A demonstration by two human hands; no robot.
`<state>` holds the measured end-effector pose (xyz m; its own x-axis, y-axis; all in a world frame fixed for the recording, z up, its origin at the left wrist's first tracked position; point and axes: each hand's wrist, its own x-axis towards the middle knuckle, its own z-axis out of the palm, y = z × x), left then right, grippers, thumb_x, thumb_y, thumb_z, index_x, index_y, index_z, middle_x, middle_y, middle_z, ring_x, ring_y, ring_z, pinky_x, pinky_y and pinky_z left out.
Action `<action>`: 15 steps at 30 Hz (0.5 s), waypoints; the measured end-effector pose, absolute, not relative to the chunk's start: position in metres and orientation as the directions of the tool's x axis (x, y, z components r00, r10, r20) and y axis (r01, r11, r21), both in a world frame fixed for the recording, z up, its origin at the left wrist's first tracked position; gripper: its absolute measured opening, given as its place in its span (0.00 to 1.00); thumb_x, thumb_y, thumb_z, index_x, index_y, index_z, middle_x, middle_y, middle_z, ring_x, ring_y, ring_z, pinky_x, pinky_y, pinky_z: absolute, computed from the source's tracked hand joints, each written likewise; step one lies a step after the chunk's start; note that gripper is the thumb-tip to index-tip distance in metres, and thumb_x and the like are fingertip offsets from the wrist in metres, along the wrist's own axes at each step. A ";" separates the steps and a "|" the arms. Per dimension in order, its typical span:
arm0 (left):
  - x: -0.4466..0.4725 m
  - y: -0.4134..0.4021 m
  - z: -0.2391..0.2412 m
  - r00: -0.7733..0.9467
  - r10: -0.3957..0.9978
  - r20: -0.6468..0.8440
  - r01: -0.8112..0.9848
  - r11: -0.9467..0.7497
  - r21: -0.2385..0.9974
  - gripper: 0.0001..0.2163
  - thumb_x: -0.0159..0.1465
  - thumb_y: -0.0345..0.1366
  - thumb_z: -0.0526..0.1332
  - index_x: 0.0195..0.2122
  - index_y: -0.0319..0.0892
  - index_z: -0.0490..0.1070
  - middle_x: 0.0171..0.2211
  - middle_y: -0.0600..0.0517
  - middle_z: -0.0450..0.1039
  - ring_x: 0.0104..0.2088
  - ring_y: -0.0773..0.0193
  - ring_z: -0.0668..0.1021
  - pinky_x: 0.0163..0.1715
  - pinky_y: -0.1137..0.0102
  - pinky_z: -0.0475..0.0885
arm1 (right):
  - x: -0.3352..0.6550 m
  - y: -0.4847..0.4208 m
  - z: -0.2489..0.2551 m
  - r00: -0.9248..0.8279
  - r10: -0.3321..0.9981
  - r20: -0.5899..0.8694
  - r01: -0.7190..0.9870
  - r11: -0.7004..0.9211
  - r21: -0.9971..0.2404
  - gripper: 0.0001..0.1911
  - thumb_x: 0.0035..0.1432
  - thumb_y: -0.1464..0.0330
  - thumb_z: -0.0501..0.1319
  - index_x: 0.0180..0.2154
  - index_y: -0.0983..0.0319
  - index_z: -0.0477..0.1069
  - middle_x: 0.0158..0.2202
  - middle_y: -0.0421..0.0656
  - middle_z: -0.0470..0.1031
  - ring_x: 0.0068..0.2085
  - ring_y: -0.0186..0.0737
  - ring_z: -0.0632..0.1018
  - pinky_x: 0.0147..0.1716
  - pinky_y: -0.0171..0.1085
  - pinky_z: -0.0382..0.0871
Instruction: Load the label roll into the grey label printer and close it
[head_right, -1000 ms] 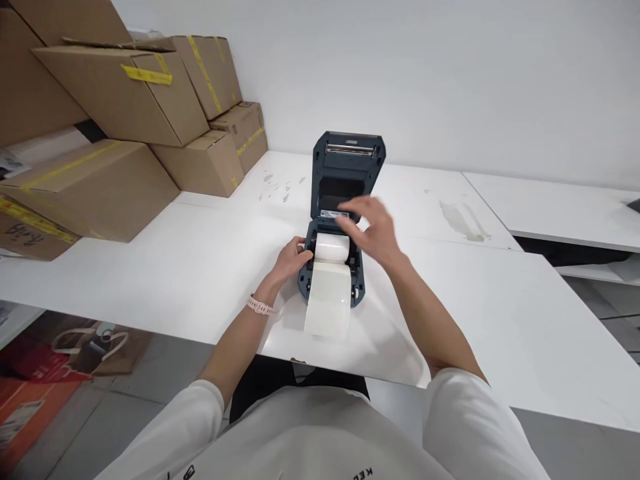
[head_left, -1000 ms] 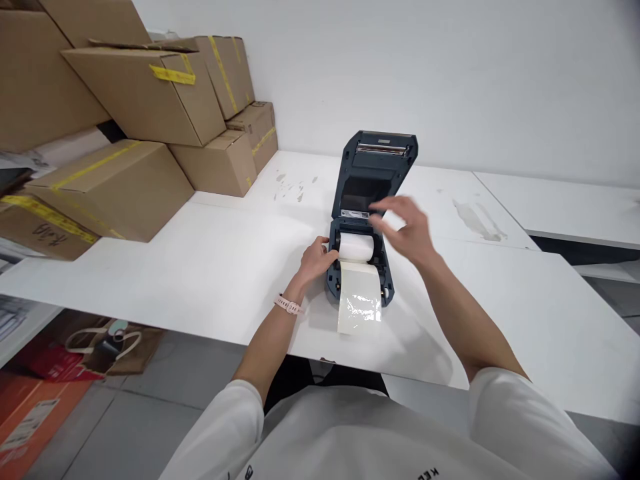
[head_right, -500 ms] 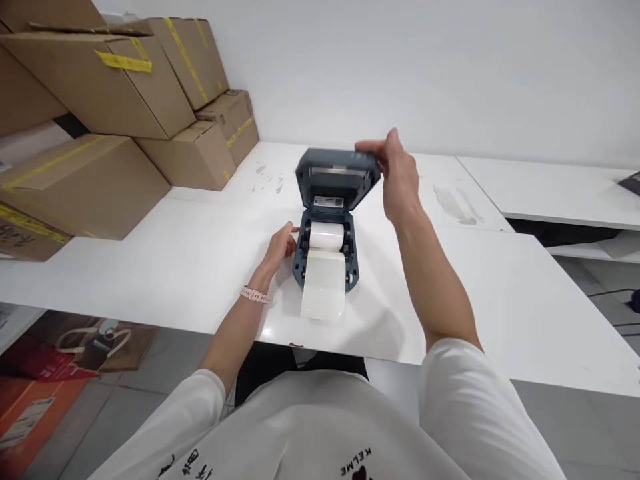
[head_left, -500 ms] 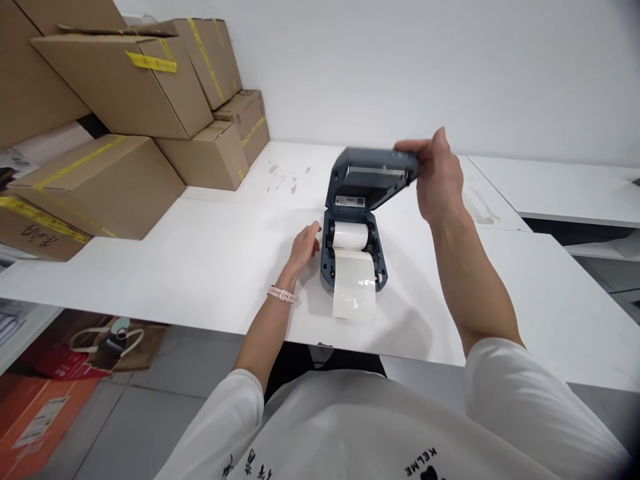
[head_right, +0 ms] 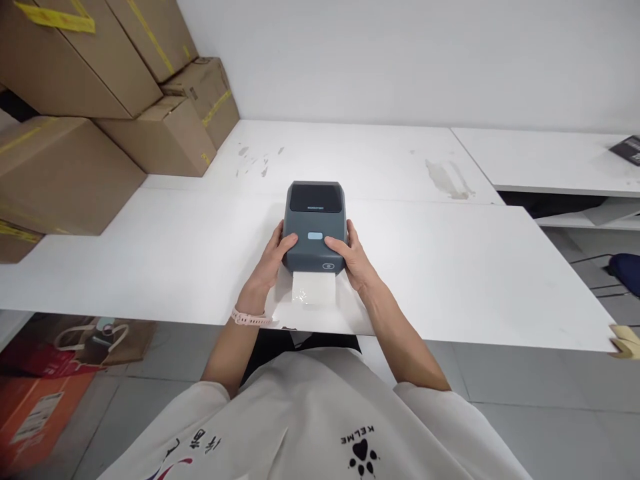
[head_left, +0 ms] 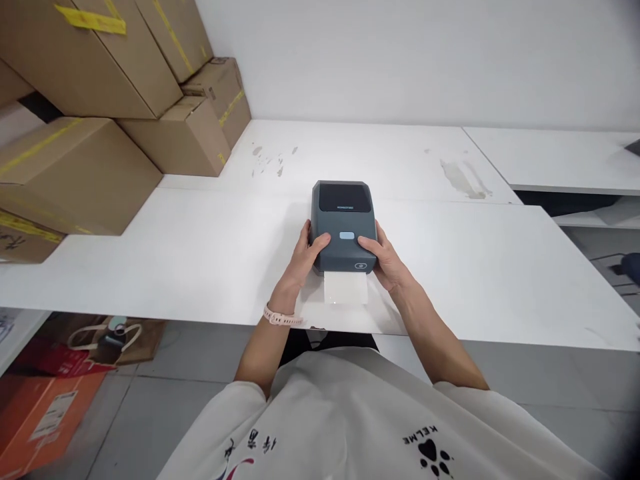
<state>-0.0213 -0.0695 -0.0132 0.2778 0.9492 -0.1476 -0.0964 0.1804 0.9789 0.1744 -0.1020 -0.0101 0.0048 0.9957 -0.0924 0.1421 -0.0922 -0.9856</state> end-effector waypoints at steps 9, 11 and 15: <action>-0.023 -0.098 -0.014 0.007 0.997 -0.071 0.039 0.071 0.997 0.28 0.64 0.54 0.64 0.60 0.44 0.65 0.64 0.42 0.68 0.59 0.54 0.74 0.55 0.63 0.72 | 0.171 -0.104 -0.004 0.042 0.993 -0.111 0.073 -0.114 -0.991 0.48 0.56 0.45 0.60 0.72 0.54 0.48 0.70 0.47 0.66 0.65 0.57 0.73 0.61 0.56 0.74; -0.026 -0.126 -0.021 -0.193 0.981 -0.022 0.179 0.057 0.982 0.21 0.65 0.55 0.63 0.49 0.44 0.70 0.51 0.45 0.74 0.48 0.59 0.76 0.47 0.66 0.72 | 0.170 -0.103 -0.008 0.063 0.994 -0.086 0.091 -0.091 -0.992 0.50 0.55 0.42 0.59 0.73 0.53 0.47 0.69 0.47 0.67 0.64 0.58 0.73 0.61 0.58 0.73; -0.024 -0.160 -0.027 0.071 0.983 -0.168 0.172 0.154 0.973 0.24 0.65 0.58 0.59 0.24 0.44 0.60 0.23 0.56 0.57 0.26 0.68 0.64 0.29 0.69 0.63 | 0.170 -0.102 -0.017 0.083 0.996 -0.039 0.103 -0.047 -0.994 0.53 0.55 0.42 0.59 0.75 0.51 0.42 0.66 0.47 0.71 0.64 0.60 0.73 0.62 0.63 0.70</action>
